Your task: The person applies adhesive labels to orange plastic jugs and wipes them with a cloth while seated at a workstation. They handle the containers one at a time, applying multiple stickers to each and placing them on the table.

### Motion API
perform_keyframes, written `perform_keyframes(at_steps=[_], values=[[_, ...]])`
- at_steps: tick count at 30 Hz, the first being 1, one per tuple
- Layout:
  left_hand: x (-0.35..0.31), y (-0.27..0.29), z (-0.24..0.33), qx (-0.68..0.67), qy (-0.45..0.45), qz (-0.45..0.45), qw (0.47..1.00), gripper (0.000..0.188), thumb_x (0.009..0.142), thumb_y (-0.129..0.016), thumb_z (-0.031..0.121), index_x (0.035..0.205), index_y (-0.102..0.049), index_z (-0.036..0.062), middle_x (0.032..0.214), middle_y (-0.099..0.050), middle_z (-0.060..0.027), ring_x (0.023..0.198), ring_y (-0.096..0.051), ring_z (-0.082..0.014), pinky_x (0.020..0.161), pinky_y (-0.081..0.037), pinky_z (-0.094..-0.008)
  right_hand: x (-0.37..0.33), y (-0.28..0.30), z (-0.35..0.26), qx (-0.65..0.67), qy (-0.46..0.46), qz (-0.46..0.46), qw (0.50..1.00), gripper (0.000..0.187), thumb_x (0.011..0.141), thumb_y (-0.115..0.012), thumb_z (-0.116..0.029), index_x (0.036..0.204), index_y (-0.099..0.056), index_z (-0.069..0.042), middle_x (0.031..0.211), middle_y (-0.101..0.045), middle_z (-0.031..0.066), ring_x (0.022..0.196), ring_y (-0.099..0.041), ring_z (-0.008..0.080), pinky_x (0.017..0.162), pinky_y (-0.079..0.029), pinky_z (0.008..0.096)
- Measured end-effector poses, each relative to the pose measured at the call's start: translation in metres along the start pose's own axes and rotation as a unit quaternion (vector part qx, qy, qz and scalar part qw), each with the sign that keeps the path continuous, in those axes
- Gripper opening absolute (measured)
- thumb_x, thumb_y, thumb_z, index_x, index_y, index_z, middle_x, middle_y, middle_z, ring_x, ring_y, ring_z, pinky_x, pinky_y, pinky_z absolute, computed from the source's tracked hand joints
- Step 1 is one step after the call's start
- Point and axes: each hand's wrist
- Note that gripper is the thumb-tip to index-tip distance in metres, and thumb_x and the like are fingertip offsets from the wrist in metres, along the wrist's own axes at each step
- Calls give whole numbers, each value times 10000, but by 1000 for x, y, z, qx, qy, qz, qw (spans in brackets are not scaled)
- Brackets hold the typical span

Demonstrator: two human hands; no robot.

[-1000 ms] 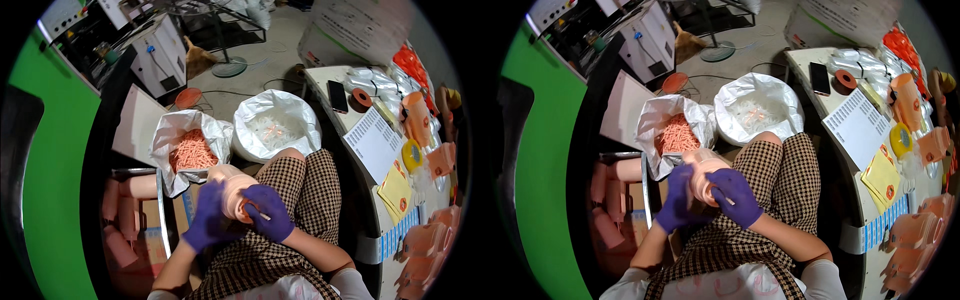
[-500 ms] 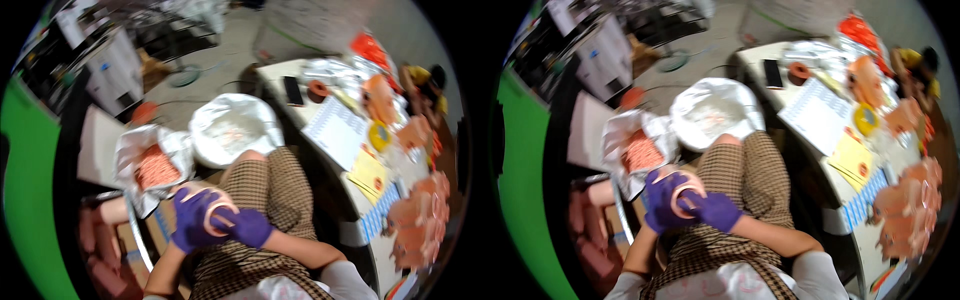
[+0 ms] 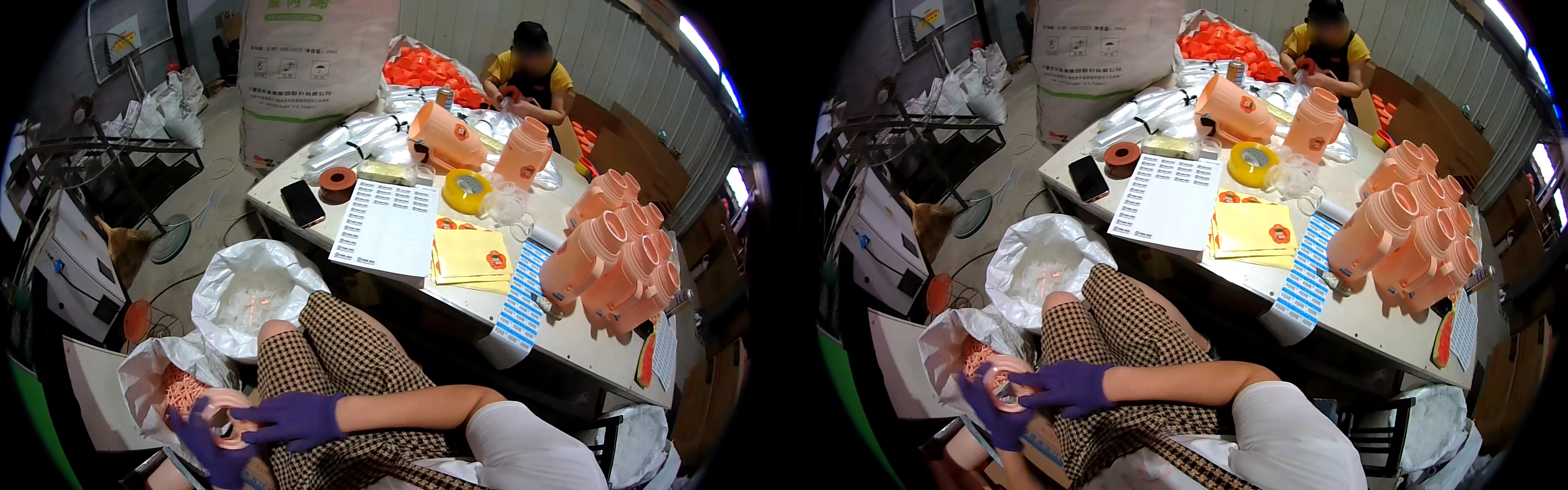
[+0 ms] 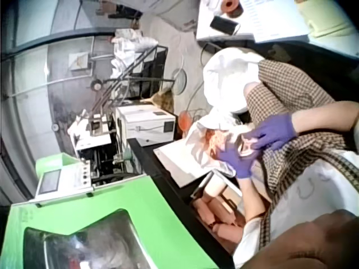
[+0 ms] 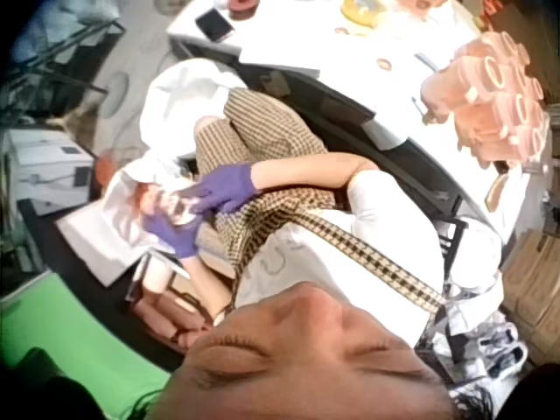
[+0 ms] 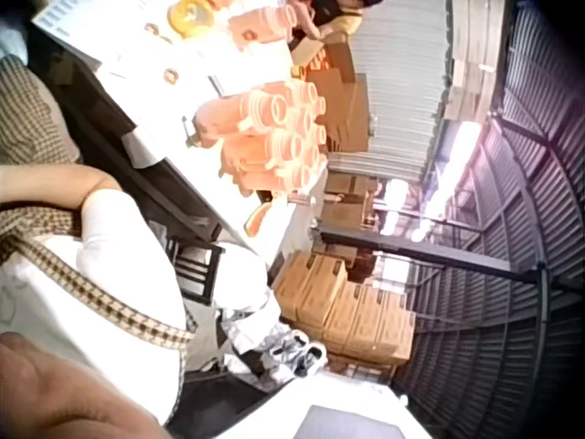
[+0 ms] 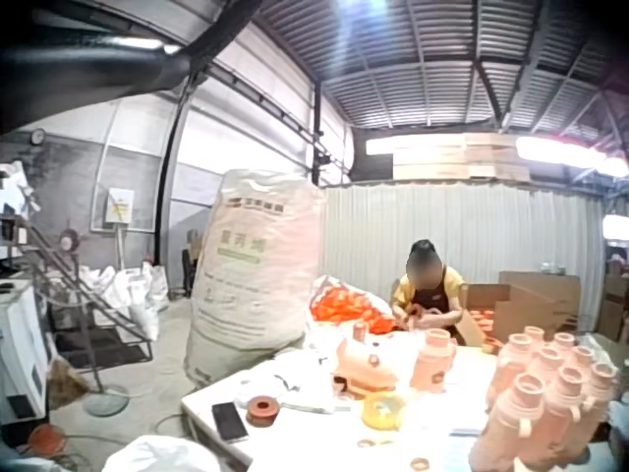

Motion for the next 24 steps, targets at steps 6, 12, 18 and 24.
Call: perform_keyframes(at_steps=[6,12,18,24], values=[[-52,30,-161,-153,230,151,949,995,789,-766,147,1579,-179,0,1528,-420,-197,1398,-433,-311,1159,-337,-439,-128,187,-8,-296,-319,93,896,158,819,-669,-136,967,-703,-93,1062,-705,168,965,-674,344,812,-554,446],[-30,-1,-111,-107,125,73,984,991,746,-795,177,1540,-228,5,1469,-453,-173,1366,-445,-311,1189,-257,-450,-388,315,58,-604,-666,24,438,254,831,-583,-121,1070,-672,-124,1125,-629,127,984,-623,331,833,-524,468],[-13,-27,8,-241,125,-44,961,956,625,-888,279,1427,-422,44,1370,-515,-123,1314,-471,-322,1208,-198,-485,-427,331,70,-666,-530,101,515,182,811,-602,-168,925,-735,-119,1169,-648,145,1000,-628,341,846,-509,482],[-11,-31,17,-342,231,-96,906,864,615,-900,344,1334,-505,71,1297,-574,-105,1232,-539,-297,1184,-225,-504,-211,186,-7,123,-422,466,768,562,948,-657,-83,1476,-473,-30,953,-647,2,799,-572,72,708,-489,244]])
Point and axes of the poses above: each hand's wrist, its own x-axis towards the middle knuckle, its own y-axis out of the back of the hand, z = x × y
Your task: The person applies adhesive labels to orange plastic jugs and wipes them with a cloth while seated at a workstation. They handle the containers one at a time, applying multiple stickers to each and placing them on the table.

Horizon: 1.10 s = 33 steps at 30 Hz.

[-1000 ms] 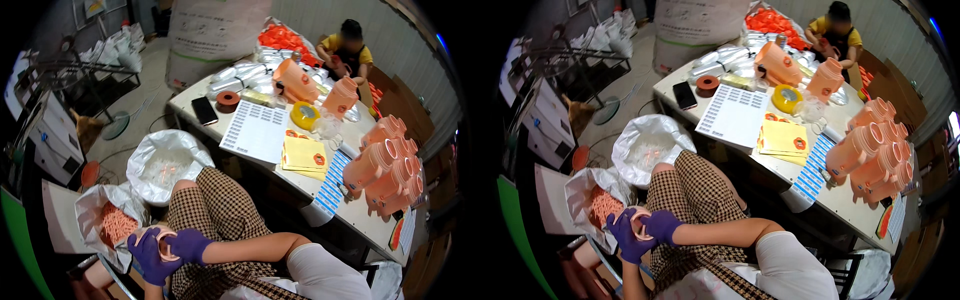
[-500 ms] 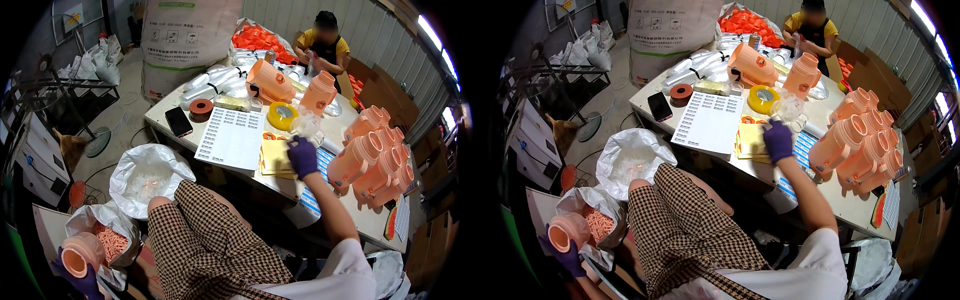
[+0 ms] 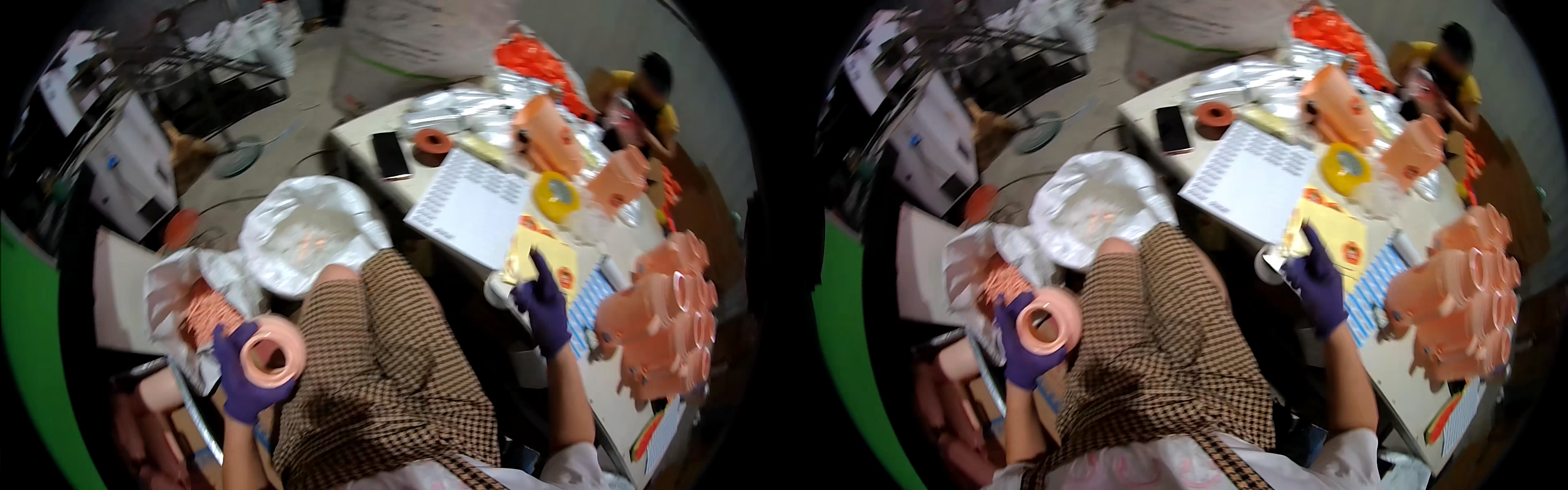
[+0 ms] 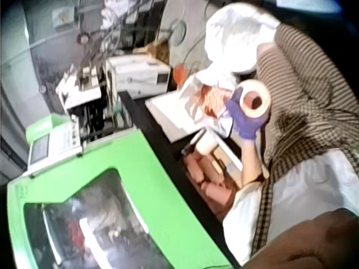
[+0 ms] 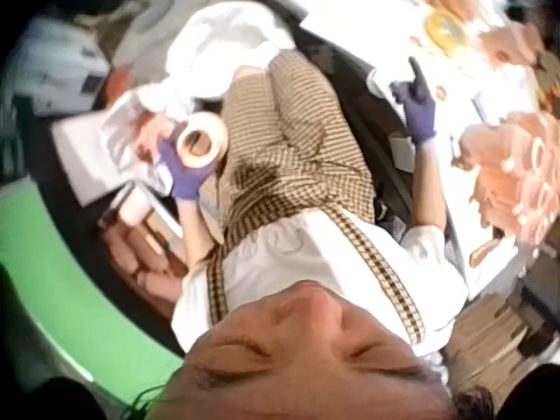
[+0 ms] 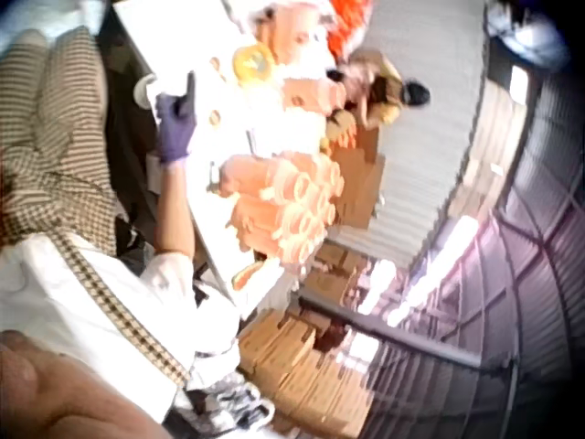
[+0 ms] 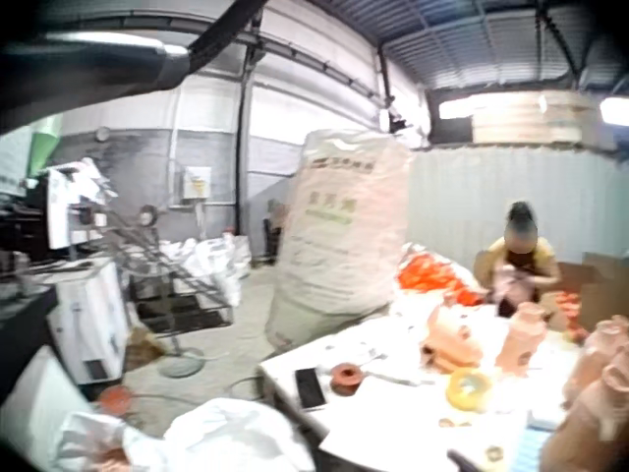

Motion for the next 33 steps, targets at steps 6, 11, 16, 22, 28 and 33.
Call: perform_keyframes(at_steps=[6,11,16,22,28,33], values=[[22,8,38,98,-111,29,988,790,602,-909,409,1251,-585,96,1242,-628,-88,1170,-597,-276,1164,-239,-517,-100,-62,43,-149,-8,-208,967,350,796,-805,-118,1127,-723,-37,876,-707,79,721,-656,153,628,-519,290],[20,21,42,177,-126,13,976,815,599,-909,434,1269,-578,109,1230,-649,-69,1149,-618,-247,1158,-243,-501,-83,-60,19,-563,226,-210,767,197,768,-800,-153,930,-694,-118,903,-661,81,886,-663,321,778,-528,482],[28,22,58,161,-194,47,967,841,607,-915,422,1287,-555,82,1170,-679,-82,1105,-650,-268,1128,-294,-516,-65,-136,-39,-192,321,-166,912,218,712,-856,-94,844,-688,-49,910,-652,104,862,-666,277,715,-554,385],[36,21,70,133,-207,-11,969,801,608,-910,404,1260,-584,71,1204,-682,-83,1113,-647,-289,1115,-320,-540,-61,-234,-80,-10,313,-378,871,372,799,-749,-103,1166,-693,-71,956,-702,128,819,-708,303,730,-581,371],[33,7,70,182,-267,-6,946,676,651,-851,424,1170,-643,44,1229,-683,-78,1172,-630,-273,1114,-342,-541,-69,-252,-64,-186,296,-371,860,238,764,-661,-71,1000,-678,-99,904,-686,119,785,-691,320,671,-563,412],[39,1,81,172,-267,-29,948,635,673,-833,399,1147,-648,19,1232,-683,-103,1153,-643,-279,1114,-339,-536,-79,-251,-70,-279,266,-316,867,244,802,-646,-89,1042,-679,-118,961,-690,116,825,-693,326,689,-562,401]])
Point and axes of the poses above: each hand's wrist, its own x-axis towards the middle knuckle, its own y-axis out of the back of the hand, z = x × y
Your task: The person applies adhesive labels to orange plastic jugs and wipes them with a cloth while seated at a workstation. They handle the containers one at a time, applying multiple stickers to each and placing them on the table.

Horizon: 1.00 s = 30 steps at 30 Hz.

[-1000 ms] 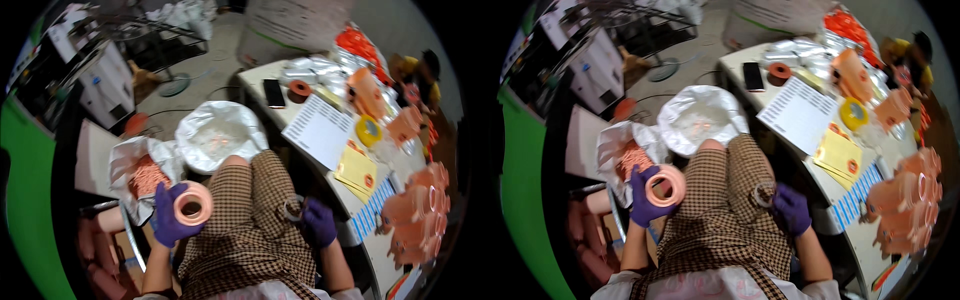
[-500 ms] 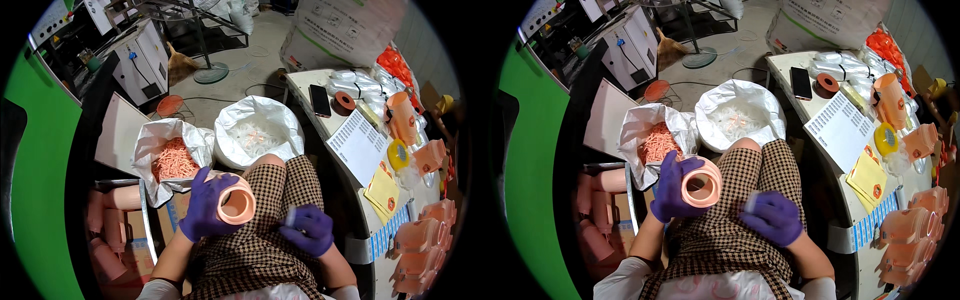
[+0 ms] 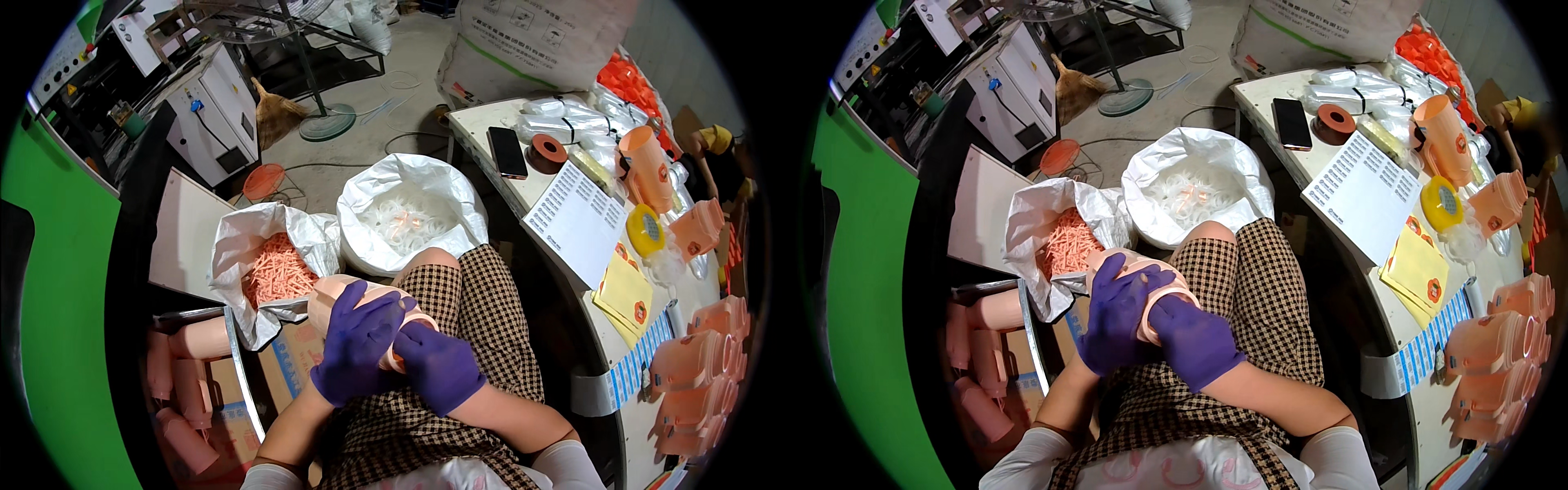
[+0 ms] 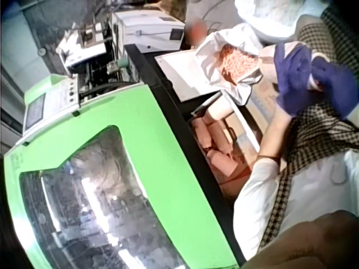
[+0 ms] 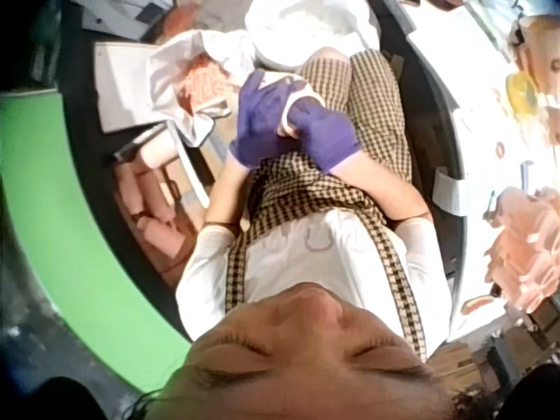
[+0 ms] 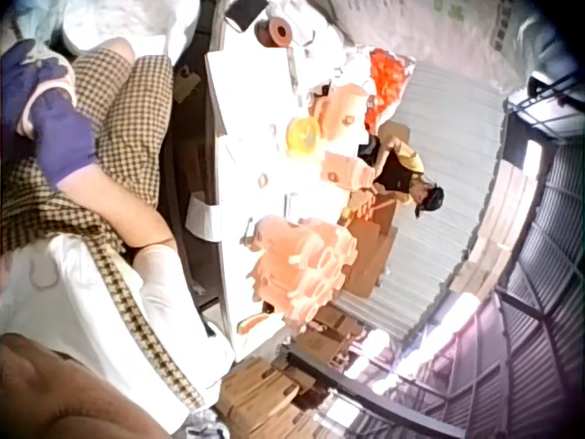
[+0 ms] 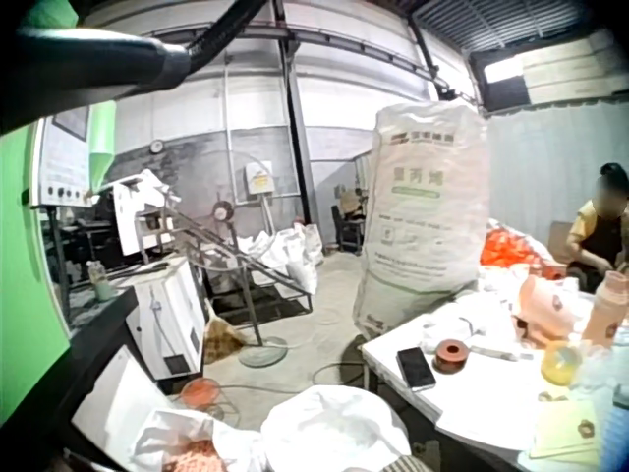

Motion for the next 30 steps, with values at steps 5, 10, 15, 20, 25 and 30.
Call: perform_keyframes(at_steps=[5,10,15,20,25,30], values=[[1,-4,8,-23,19,52,998,710,649,-867,366,1209,-614,11,1238,-678,-117,1148,-645,-284,1120,-325,-532,1,-13,33,110,123,46,985,264,736,-727,-69,983,-653,-123,922,-657,87,794,-676,308,654,-544,377],[0,-7,10,-19,20,56,998,823,653,-867,362,1319,-534,11,1272,-662,-113,1190,-615,-299,1123,-310,-539,-2,-23,37,64,112,41,991,211,780,-722,-172,967,-641,-119,935,-647,87,775,-671,308,647,-540,396],[-6,-13,4,-19,5,36,999,773,652,-857,389,1270,-574,21,1276,-664,-105,1181,-622,-296,1123,-310,-549,-4,-15,35,34,79,-28,996,188,814,-691,-172,987,-641,-114,957,-649,95,784,-668,313,685,-543,409],[13,-23,16,16,-19,-31,999,575,691,-824,469,1075,-688,64,1167,-712,-89,1149,-655,-281,1134,-307,-551,-21,-23,66,219,44,-169,960,208,825,-622,-74,1033,-619,-79,1017,-657,142,933,-638,357,859,-508,421],[12,-18,19,46,-103,-27,993,504,779,-771,452,1090,-631,80,1221,-682,-91,1120,-656,-280,1112,-316,-599,-85,16,60,251,49,67,964,303,841,-647,1,1140,-670,-37,1059,-702,152,988,-681,329,915,-536,400],[-8,-16,61,85,-311,-144,936,251,892,-643,280,1128,-634,363,1210,-670,71,1137,-627,-136,941,-414,-437,-240,72,90,-23,-260,372,891,421,883,-692,-47,1297,-624,-13,1117,-699,138,995,-679,239,899,-529,353]])
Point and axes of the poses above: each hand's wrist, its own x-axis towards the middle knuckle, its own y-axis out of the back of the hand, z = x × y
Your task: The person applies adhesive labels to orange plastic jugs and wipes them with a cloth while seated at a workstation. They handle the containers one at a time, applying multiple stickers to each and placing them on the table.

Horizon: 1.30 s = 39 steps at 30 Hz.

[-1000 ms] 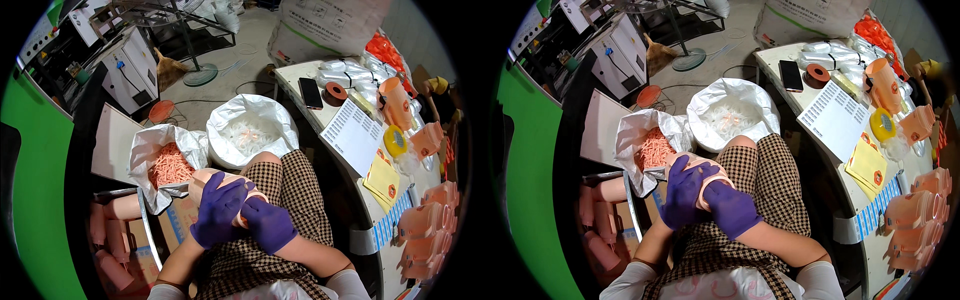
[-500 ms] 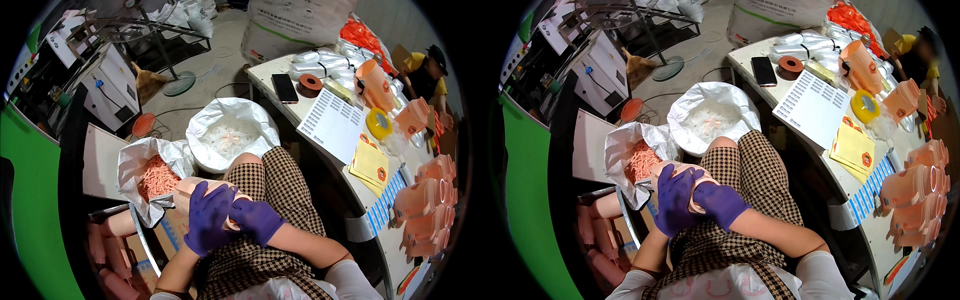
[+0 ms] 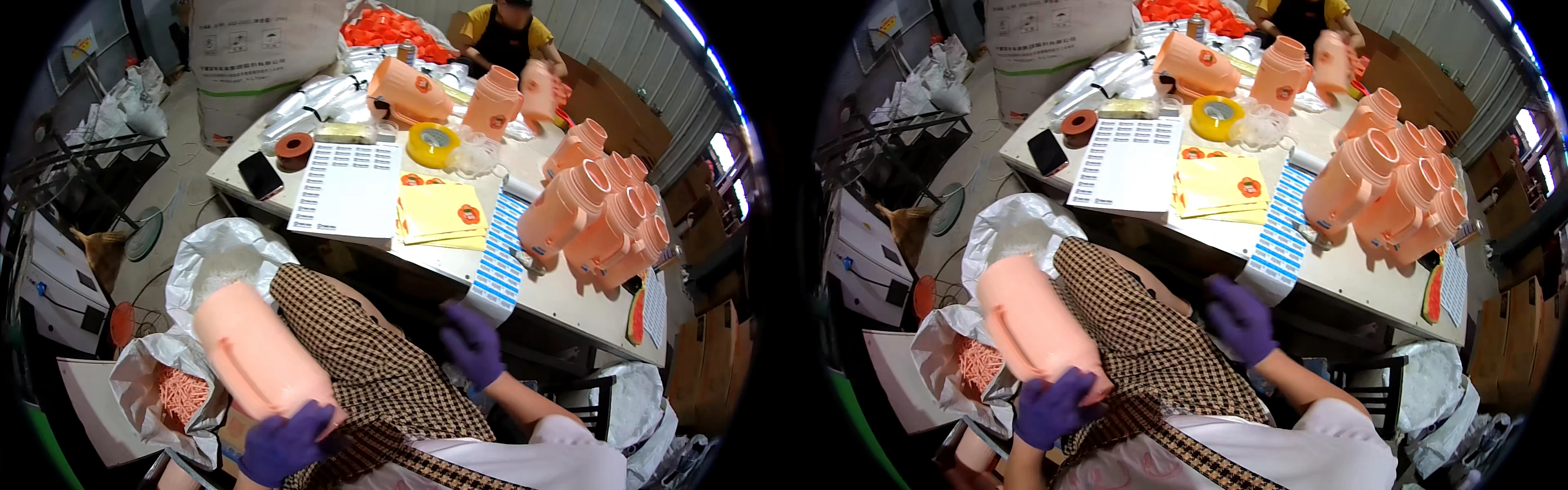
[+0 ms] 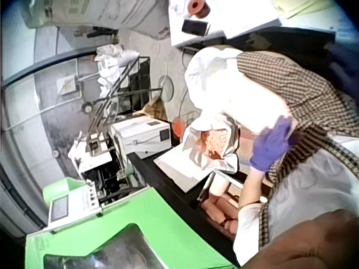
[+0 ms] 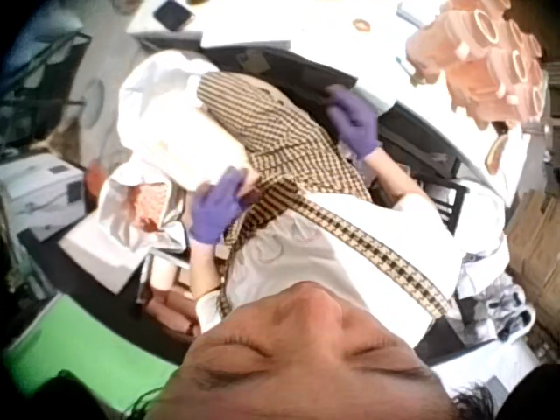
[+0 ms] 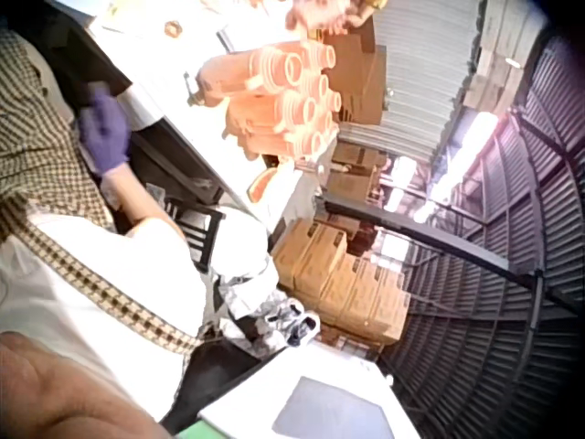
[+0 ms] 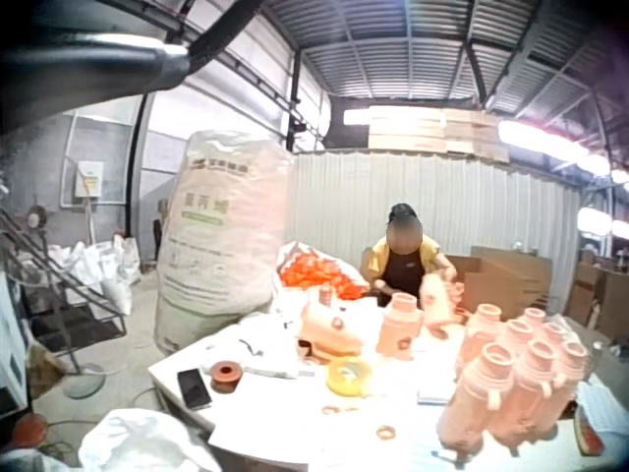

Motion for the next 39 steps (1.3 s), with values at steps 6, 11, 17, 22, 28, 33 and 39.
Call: perform_keyframes(at_steps=[6,11,17,22,28,33,39], values=[[27,-26,8,58,-143,-4,988,311,928,-595,345,1221,-652,433,1232,-626,143,1159,-572,-35,1066,-323,-332,-52,72,73,38,-303,146,941,849,917,-676,-114,1614,-193,-157,1066,-656,133,944,-631,178,849,-522,320],[31,-42,12,64,-104,-3,993,244,928,-618,382,1167,-667,387,1265,-626,119,1214,-548,-36,1103,-283,-324,-5,69,82,205,-363,200,886,905,856,-703,2,1606,-213,-122,928,-626,41,770,-544,75,700,-479,234],[14,-54,18,11,-82,-12,997,383,866,-646,269,1235,-638,371,1319,-625,80,1214,-565,-94,1053,-309,-311,-55,55,127,149,-244,160,945,809,819,-660,88,1551,-341,-42,1333,-609,122,1130,-605,154,915,-505,293],[18,-50,17,58,-106,5,993,369,881,-634,271,1239,-622,358,1358,-619,67,1308,-515,-109,1096,-290,-326,-60,55,102,102,-308,208,923,586,831,-707,40,1391,-538,-4,1265,-654,102,1089,-606,131,921,-501,290],[19,-47,10,54,-134,-37,989,378,875,-616,241,1243,-619,326,1369,-615,60,1300,-524,-117,1074,-315,-327,-53,70,86,-158,-176,217,947,191,800,-803,-93,980,-762,-43,838,-727,122,716,-704,214,696,-561,310],[19,-52,13,26,-124,-38,991,363,868,-622,234,1225,-621,303,1360,-619,58,1266,-548,-117,1054,-331,-332,-67,69,91,-121,-170,224,952,234,787,-813,-103,1006,-760,-37,840,-726,121,727,-704,196,698,-558,304],[21,-56,14,33,-122,-24,992,309,893,-617,232,1194,-629,302,1309,-640,74,1252,-553,-113,1061,-320,-314,-52,69,93,-43,-218,238,945,218,781,-795,-75,993,-758,-42,874,-733,129,759,-709,225,714,-560,318]])
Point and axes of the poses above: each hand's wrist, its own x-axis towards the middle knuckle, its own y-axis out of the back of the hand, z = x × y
